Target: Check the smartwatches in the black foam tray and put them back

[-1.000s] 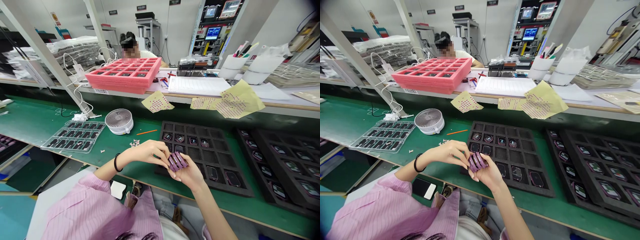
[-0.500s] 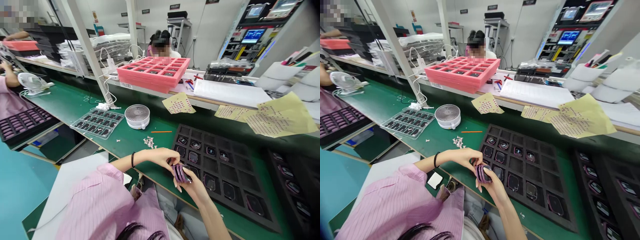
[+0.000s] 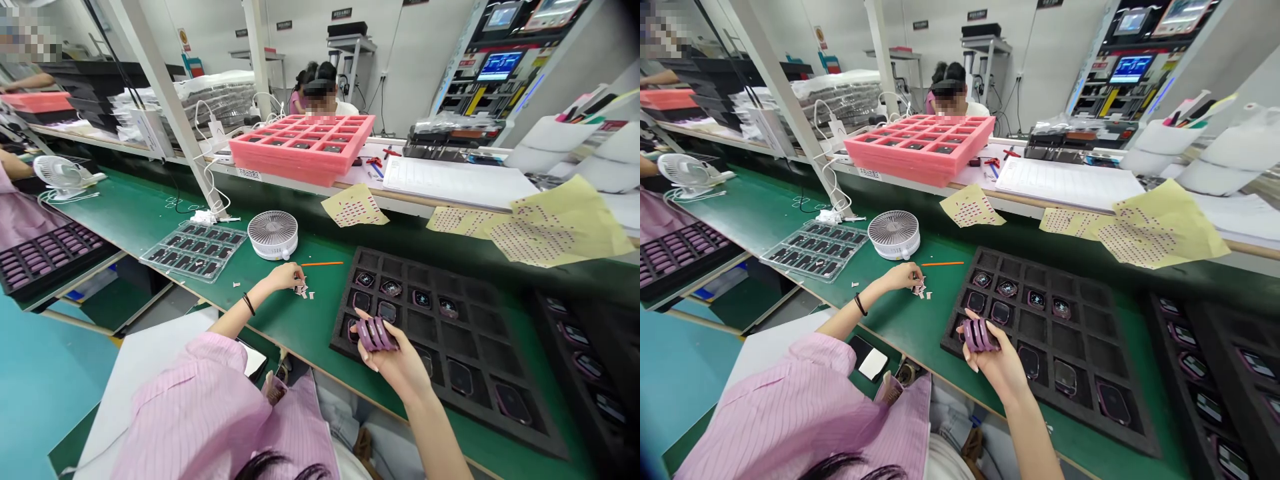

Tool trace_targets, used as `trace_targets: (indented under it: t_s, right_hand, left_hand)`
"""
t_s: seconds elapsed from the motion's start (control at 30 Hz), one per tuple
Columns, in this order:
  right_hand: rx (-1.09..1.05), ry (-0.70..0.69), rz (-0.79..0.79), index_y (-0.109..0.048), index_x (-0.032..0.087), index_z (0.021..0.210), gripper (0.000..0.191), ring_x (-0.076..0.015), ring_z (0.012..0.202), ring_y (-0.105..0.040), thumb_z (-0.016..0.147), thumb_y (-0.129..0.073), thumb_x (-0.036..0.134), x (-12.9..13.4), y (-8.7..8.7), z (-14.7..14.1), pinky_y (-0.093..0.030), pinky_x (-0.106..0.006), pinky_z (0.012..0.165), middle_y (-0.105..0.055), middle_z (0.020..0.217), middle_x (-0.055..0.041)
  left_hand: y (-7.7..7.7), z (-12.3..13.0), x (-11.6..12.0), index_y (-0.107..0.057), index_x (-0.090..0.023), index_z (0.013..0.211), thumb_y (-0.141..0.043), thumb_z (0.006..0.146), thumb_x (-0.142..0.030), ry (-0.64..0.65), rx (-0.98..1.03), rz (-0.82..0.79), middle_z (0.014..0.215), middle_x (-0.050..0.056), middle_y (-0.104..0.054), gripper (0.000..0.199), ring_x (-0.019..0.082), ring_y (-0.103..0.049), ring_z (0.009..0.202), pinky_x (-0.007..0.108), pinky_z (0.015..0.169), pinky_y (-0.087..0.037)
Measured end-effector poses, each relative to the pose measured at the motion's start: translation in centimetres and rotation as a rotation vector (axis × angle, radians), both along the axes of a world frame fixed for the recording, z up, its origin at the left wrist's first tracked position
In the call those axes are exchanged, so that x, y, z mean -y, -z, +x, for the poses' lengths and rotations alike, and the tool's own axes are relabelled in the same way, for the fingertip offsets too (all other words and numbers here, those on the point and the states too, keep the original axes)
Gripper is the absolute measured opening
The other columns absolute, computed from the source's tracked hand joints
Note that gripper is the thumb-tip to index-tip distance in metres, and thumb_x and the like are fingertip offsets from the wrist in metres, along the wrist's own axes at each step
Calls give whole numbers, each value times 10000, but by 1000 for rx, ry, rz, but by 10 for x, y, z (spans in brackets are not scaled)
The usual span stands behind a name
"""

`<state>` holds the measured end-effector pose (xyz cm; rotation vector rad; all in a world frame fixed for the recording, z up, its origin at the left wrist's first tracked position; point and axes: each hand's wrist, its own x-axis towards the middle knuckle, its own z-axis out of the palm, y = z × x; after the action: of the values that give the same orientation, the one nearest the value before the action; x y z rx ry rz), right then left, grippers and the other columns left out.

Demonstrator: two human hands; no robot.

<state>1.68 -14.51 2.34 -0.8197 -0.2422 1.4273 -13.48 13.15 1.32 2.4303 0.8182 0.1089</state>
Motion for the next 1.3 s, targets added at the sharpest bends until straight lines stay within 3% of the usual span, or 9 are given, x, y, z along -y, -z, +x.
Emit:
trace_targets:
  t_s: [0.13,0.27,0.47,0.57,0.67,0.8,0.97,1.17,1.3]
  right_hand:
    - [-25,-9,-7,-601,149,1179,445,-154,507,-534,814,-513,386,-2,-4,-2,-322,-247,402,-685,899,-119]
    - [-57,80,3,-620,148,1146,427,-143,504,-516,810,-507,387,-8,-10,-7,-313,-242,409,-683,878,-113]
    - [26,479,155,-550,248,1246,437,-140,568,-533,842,-482,402,-26,-20,-25,-388,-266,474,-662,927,-57]
    - [134,615,230,-492,295,1306,466,-147,616,-549,851,-485,397,-31,-23,-33,-449,-304,544,-640,956,-33]
    - [254,698,245,-437,303,1353,509,-151,678,-562,854,-488,394,-32,-22,-39,-489,-351,671,-628,991,-29]
    - [437,804,209,-366,285,1402,577,-198,982,-576,851,-484,408,-31,-16,-41,-456,-397,872,-587,1173,-58]
    - [555,886,178,-321,288,1421,627,-229,1225,-464,833,-500,411,-28,-9,-42,-368,-434,1015,-482,1347,-60]
    - [682,911,122,-322,300,1415,623,-236,1288,-395,830,-506,411,-25,-4,-41,-343,-423,1039,-351,1457,-38]
    - [642,916,136,-286,311,1428,639,-223,1223,-461,837,-510,400,-22,-6,-39,-361,-422,1021,-464,1348,-54]
  left_hand:
    - [0,2,-3,-673,-122,661,-661,656,-173,-11,-9,-58,711,68,-695,52,134,-594,582,199,522,-399]
    - [-18,7,9,-672,-114,771,-629,733,-240,-55,73,-73,686,64,-689,139,147,-616,612,210,543,-446]
    - [-53,34,104,-713,-157,960,-617,810,-345,-97,762,-312,856,76,-699,259,151,-628,733,251,645,-503]
    - [-54,51,152,-746,-167,885,-673,777,-313,-157,1007,-455,845,68,-687,196,142,-626,759,244,674,-513]
    - [-47,66,176,-747,-169,895,-689,761,-335,-231,1096,-645,828,49,-664,221,85,-553,558,208,466,-464]
    - [-42,74,184,-747,-173,915,-681,769,-350,-281,1092,-655,822,47,-650,238,58,-483,498,183,374,-385]
    - [-40,76,190,-752,-191,895,-679,775,-333,-323,1090,-524,845,57,-685,200,148,-607,731,238,571,-504]
    - [-39,77,198,-750,-203,881,-657,798,-343,-266,1043,-467,862,69,-692,188,194,-616,850,337,808,-505]
    - [-35,73,207,-734,-206,939,-556,869,-342,-159,1048,-498,1029,88,-647,235,209,-588,1010,364,937,-457]
